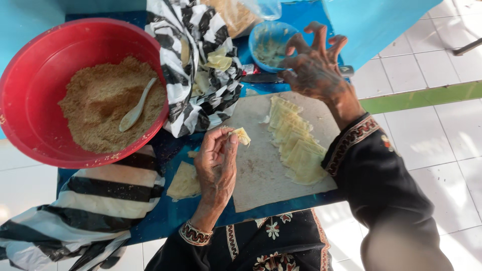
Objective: The person folds thin pastry wrappers around a spoonful of brown filling, pinching the edges closed by hand and placing each finished parcel on a mat beside the work area. They repeatedly take a wrapper, add filling from a red bowl, fold it into a triangle, and stack it with the others.
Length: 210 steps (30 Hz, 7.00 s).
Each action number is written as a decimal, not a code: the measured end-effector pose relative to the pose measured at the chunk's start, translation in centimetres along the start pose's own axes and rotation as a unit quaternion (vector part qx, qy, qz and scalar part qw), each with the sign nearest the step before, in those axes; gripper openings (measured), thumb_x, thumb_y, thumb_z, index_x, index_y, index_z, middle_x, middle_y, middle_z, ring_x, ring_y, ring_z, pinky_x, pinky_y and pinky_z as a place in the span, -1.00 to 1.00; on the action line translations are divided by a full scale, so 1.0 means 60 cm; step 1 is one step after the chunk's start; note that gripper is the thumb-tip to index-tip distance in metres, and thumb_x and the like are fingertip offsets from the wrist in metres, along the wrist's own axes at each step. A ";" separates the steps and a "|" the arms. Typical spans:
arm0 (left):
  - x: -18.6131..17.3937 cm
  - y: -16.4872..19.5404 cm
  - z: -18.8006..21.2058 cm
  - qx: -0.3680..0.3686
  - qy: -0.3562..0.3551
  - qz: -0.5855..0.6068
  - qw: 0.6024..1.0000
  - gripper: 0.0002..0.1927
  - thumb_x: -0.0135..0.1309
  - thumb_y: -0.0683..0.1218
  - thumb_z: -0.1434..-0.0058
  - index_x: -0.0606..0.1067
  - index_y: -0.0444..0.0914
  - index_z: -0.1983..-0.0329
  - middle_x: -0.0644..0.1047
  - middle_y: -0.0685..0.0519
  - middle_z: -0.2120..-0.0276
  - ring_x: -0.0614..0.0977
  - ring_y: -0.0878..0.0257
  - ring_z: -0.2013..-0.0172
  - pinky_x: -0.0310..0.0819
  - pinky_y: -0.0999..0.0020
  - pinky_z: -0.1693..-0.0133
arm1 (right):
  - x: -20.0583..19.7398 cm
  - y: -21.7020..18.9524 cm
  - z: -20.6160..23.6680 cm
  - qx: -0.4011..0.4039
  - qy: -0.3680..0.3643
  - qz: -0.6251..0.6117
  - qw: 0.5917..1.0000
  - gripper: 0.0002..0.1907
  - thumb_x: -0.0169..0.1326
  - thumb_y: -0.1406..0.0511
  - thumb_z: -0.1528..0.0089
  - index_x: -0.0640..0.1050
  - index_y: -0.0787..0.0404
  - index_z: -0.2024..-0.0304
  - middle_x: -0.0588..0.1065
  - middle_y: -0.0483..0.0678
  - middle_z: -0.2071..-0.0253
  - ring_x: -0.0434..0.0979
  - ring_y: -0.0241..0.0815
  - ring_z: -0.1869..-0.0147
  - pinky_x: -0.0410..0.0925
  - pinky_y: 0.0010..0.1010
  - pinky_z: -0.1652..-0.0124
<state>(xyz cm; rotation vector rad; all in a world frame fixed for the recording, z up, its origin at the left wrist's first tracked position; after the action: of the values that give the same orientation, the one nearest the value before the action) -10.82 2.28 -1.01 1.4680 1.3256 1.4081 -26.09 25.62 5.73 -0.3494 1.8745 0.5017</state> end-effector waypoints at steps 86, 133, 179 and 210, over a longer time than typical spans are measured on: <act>-0.004 -0.005 -0.005 0.004 -0.080 0.025 0.996 -0.69 0.18 -0.14 -0.36 0.52 -0.35 -0.11 0.61 -0.02 -0.01 0.64 0.34 0.02 0.60 0.42 -0.02 | -0.123 -0.230 0.125 -0.017 0.193 -0.252 0.948 -0.61 0.42 0.28 -0.14 0.60 0.05 0.01 0.54 -0.20 -0.03 0.33 0.06 -0.24 0.06 -0.03 -0.17; -0.009 -0.008 -0.003 -0.016 -0.082 0.016 0.996 -0.73 0.19 -0.07 -0.37 0.51 -0.33 -0.01 0.62 -0.03 0.10 0.65 0.33 0.08 0.58 0.39 0.04 | -0.125 -0.224 0.132 -0.048 0.192 -0.305 0.932 -0.63 0.45 0.21 -0.14 0.60 0.09 0.07 0.56 -0.20 0.06 0.37 -0.03 -0.10 0.10 -0.10 -0.12; 0.095 0.003 0.075 0.265 -0.157 -0.460 0.833 -0.45 -0.05 0.24 -0.59 0.46 -0.37 -0.12 0.58 -0.03 0.03 0.55 0.15 0.09 0.33 0.37 0.11 | 0.063 0.112 0.797 0.538 0.182 -0.303 0.765 -0.76 0.19 0.21 -0.29 0.65 0.13 0.03 0.60 -0.09 0.14 0.40 -0.20 -0.06 0.23 -0.18 -0.11; 0.074 0.067 0.055 0.327 -0.141 -0.445 0.822 -0.57 0.27 0.07 -0.27 0.49 -0.25 -0.07 0.58 -0.01 0.10 0.59 0.15 0.15 0.35 0.12 0.00 | -0.149 -0.068 0.409 0.065 0.148 -0.220 0.962 -0.73 0.34 0.27 -0.15 0.67 0.03 0.09 0.58 -0.16 0.16 0.29 -0.08 -0.05 0.10 -0.16 -0.03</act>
<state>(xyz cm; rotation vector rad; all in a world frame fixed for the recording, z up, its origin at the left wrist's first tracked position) -7.33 6.13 3.43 1.0756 2.0116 0.1104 -1.14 34.33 6.06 -0.7648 2.0216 0.0218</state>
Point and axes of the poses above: each hand's wrist, its own z-axis away from the middle knuckle, its own x-axis out of the palm, y = z × x, the point moved 4 cm from there along -z, towards the middle knuckle
